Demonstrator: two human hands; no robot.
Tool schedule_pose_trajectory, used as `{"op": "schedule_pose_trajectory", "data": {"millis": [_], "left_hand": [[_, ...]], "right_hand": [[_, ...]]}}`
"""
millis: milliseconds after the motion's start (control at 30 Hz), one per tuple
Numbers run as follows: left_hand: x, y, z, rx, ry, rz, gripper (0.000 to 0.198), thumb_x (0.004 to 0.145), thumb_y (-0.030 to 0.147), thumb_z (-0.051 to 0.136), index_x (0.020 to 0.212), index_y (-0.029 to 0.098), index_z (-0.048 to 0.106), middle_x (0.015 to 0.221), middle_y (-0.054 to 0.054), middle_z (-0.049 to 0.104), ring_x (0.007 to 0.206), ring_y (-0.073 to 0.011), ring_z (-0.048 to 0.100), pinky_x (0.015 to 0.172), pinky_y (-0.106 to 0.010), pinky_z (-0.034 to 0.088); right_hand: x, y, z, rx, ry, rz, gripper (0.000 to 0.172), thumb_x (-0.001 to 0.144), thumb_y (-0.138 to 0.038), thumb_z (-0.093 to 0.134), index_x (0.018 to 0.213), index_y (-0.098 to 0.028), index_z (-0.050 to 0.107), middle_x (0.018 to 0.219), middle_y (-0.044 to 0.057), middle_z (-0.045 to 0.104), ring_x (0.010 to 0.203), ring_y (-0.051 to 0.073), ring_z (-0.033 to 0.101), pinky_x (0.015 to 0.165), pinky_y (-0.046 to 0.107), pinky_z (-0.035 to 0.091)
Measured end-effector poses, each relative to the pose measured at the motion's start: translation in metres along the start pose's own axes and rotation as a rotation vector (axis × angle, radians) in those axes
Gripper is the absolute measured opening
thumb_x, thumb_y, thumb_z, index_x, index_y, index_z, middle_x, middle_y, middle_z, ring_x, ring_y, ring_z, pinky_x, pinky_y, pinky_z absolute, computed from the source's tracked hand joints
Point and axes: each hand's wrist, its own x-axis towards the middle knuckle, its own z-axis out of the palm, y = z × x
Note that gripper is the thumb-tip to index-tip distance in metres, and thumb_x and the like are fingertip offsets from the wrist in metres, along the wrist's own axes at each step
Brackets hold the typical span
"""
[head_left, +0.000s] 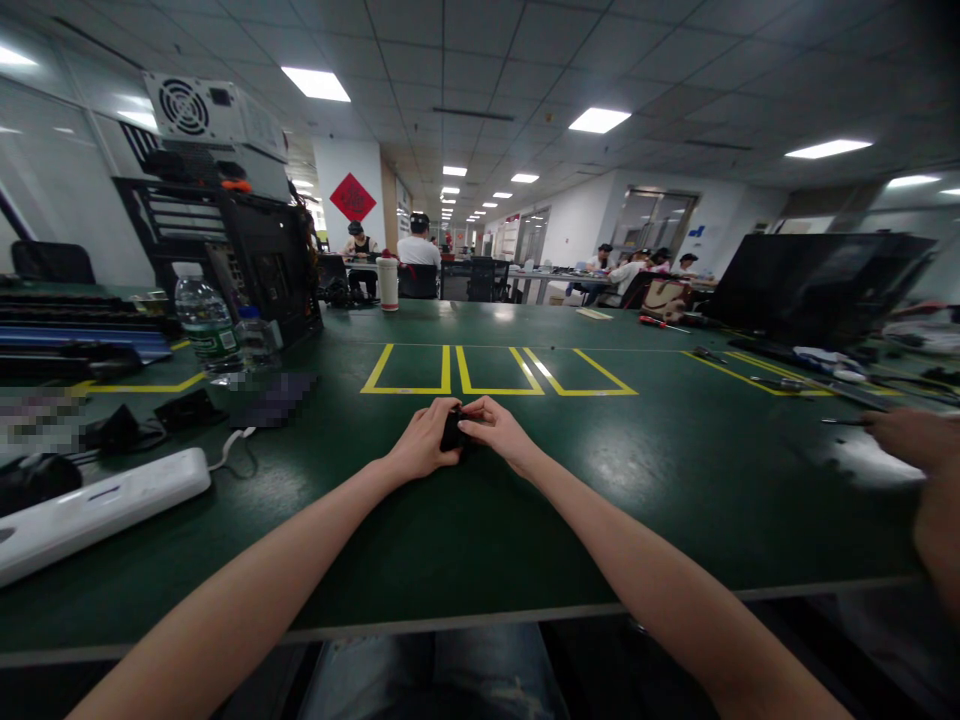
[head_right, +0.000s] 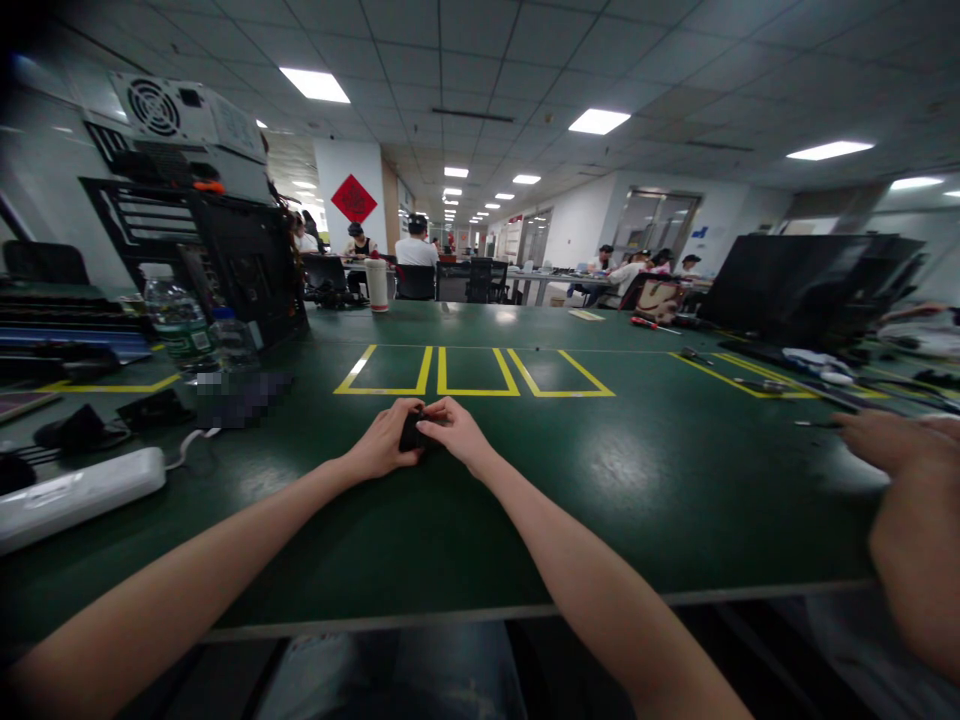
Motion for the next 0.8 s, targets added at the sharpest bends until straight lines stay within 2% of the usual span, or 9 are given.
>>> {"op": "schedule_pose_trajectory", "data": {"millis": [167,300,500,700,800], "left_hand": [[-0.0003,0.0011,-0.0012,-0.005,-0.005,0.0,0.061,0.06,0.023,0.059,0.113,0.02,0.028,0.109,-0.007,0.042,0.102,-0.0244,0.044,0.089,-0.042,0.033],[-0.0001,0.001,-0.0014,-0.001,-0.006,0.002,0.06,0.06,0.023,0.059,0.112,0.019,0.029,0.108,-0.007,0.042,0.101,-0.0238,0.045,0.088,-0.042,0.033],[-0.0004,0.0007,-0.001,-0.003,-0.003,0.003,0.061,0.06,0.023,0.059,0.112,0.02,0.028,0.109,-0.007,0.042,0.102,-0.0239,0.044,0.089,-0.042,0.033],[0.0002,0.0006,-0.0013,-0.007,-0.011,-0.01,0.061,0.06,0.022,0.059,0.113,0.02,0.028,0.109,-0.007,0.042,0.101,-0.0241,0.045,0.089,-0.043,0.033],[0.0005,0.0002,-0.001,-0.016,-0.008,-0.013,0.061,0.06,0.021,0.06,0.112,0.021,0.029,0.108,-0.006,0.042,0.101,-0.0238,0.045,0.089,-0.043,0.033]], "right_hand": [[0.0049,0.0072,-0.0013,0.037,0.021,0.087,0.037,0.062,-0.031,0.063,0.094,-0.018,0.05,0.098,0.006,0.054,0.087,0.015,0.052,0.074,0.031,0.043],[0.0023,0.005,-0.0018,-0.004,-0.014,0.029,0.033,0.062,-0.03,0.063,0.089,-0.017,0.051,0.089,0.004,0.056,0.086,0.015,0.052,0.076,0.032,0.042],[-0.0018,-0.001,-0.0008,-0.008,-0.017,-0.016,0.028,0.064,-0.033,0.06,0.085,-0.018,0.05,0.086,0.002,0.056,0.08,0.013,0.053,0.071,0.03,0.044],[0.0013,0.0013,-0.0003,0.039,0.025,0.085,0.035,0.063,-0.031,0.063,0.093,-0.018,0.049,0.096,0.006,0.054,0.086,0.015,0.052,0.072,0.032,0.045],[0.002,0.0042,-0.0016,0.031,-0.001,0.106,0.036,0.063,-0.031,0.063,0.093,-0.016,0.051,0.095,0.006,0.054,0.086,0.015,0.053,0.076,0.034,0.044]]}}
